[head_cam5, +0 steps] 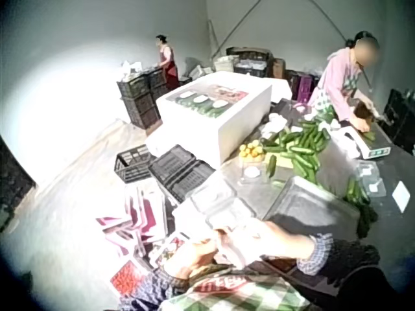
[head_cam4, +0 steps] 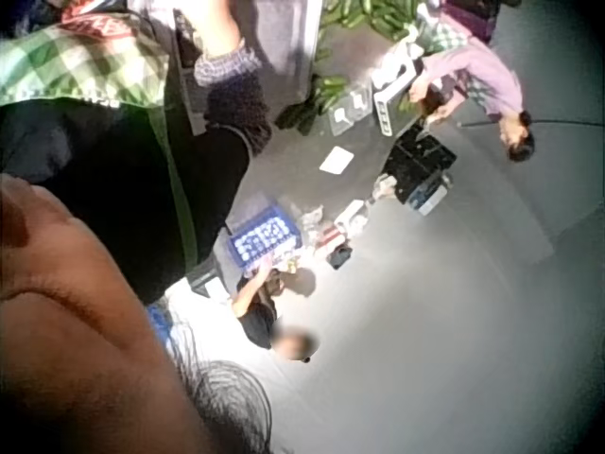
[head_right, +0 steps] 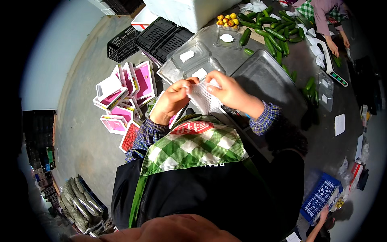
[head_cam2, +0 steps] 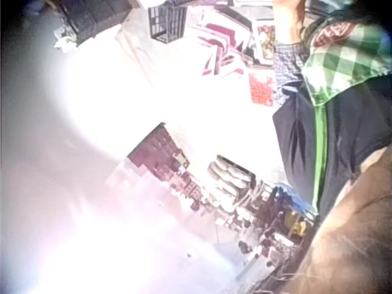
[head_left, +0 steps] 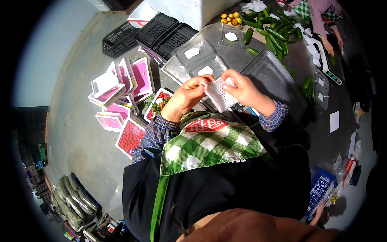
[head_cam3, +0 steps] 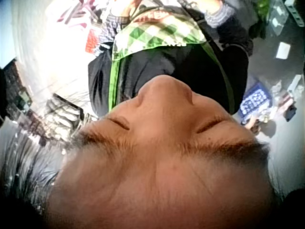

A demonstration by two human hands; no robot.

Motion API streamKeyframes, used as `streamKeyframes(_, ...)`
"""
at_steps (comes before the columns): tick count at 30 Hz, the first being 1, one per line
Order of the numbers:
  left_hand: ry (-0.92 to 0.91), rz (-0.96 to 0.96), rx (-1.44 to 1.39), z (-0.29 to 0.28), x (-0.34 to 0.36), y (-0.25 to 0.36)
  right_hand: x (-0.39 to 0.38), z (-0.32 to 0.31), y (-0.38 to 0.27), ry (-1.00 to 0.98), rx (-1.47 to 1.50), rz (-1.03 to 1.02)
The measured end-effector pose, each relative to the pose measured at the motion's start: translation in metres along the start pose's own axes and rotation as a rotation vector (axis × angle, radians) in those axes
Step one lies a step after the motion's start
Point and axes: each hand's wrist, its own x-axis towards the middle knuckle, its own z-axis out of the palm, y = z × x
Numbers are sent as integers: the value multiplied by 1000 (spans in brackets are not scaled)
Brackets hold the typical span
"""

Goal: The person places cucumbers into clear plastic containers on a digital scale, then covers them with mesh lids. They repeat this process multiple times, moving the filled containers aside and preparing new ones. Other produce like yellow fruits and red berries are visible nearby.

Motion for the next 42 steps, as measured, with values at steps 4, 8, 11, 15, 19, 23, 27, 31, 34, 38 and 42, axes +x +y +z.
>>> streamKeyframes(4, -6, 85, -171, 3, -5, 17, 10, -2, 14, 95, 403, 63)
streamKeyframes(8, 225, -79, 110, -4, -3, 2, 23, -13, 17, 149, 139, 91)
streamKeyframes(11, 286, -172, 404, 0, 5, -10, 36, -12, 36, 159, -41, 76)
streamKeyframes(15, 473, -167, 315, 10, 16, 3, 43, -1, 41, 186, -431, -1)
streamKeyframes(19, 458, -153, 612, -6, 32, -10, 48, 5, 39, 188, -476, -104)
streamKeyframes(23, 543, -91, 350, -26, 31, -16, 44, -6, 32, 162, -113, 1)
streamKeyframes(27, 726, -2, 226, -27, 34, -12, 45, -23, 61, 222, -22, 60)
streamKeyframes(31, 702, 301, 694, -41, 34, -14, 46, -29, 46, 261, -7, 184)
streamKeyframes(34, 780, 262, 637, -58, 27, -3, 56, -43, 52, 313, 317, 214)
streamKeyframes(38, 528, 208, 885, -29, 50, -9, 69, -56, 71, 328, 21, 148)
streamKeyframes(42, 258, 390, 1629, -80, 61, -65, 64, -64, 59, 456, -183, 39)
